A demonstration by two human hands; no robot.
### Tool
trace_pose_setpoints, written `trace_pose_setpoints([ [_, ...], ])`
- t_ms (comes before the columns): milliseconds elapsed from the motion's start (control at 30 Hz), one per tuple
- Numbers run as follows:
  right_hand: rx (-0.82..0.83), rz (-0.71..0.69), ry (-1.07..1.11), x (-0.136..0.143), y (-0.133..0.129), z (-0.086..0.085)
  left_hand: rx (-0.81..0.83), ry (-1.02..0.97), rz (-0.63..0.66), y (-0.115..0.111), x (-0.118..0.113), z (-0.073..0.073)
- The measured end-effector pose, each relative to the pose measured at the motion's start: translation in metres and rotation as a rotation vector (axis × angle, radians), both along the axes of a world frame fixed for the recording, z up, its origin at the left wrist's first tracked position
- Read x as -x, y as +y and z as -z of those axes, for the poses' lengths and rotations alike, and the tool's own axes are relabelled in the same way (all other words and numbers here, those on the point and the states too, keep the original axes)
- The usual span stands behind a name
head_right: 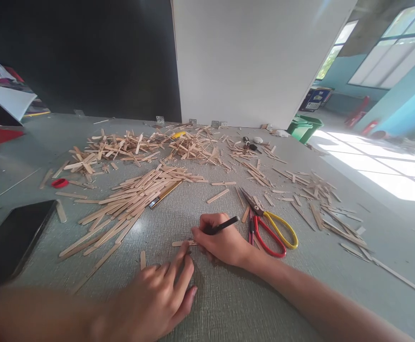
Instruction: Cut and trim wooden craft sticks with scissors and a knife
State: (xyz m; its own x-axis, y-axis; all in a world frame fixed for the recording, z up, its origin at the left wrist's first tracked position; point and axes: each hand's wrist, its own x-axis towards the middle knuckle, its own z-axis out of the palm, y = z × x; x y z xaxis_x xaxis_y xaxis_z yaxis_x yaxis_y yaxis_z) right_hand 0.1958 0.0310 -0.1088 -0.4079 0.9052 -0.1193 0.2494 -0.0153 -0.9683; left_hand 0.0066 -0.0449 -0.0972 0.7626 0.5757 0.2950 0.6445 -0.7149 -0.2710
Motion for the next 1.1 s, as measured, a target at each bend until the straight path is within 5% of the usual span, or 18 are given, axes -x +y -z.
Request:
trace_pose_setpoints([
  [1100,0.015,0.028,-0.080,0.0027,-0.0017,-0.0038,-0.013,0.016,0.004,-0.0032,-0.0005,-0.0034],
])
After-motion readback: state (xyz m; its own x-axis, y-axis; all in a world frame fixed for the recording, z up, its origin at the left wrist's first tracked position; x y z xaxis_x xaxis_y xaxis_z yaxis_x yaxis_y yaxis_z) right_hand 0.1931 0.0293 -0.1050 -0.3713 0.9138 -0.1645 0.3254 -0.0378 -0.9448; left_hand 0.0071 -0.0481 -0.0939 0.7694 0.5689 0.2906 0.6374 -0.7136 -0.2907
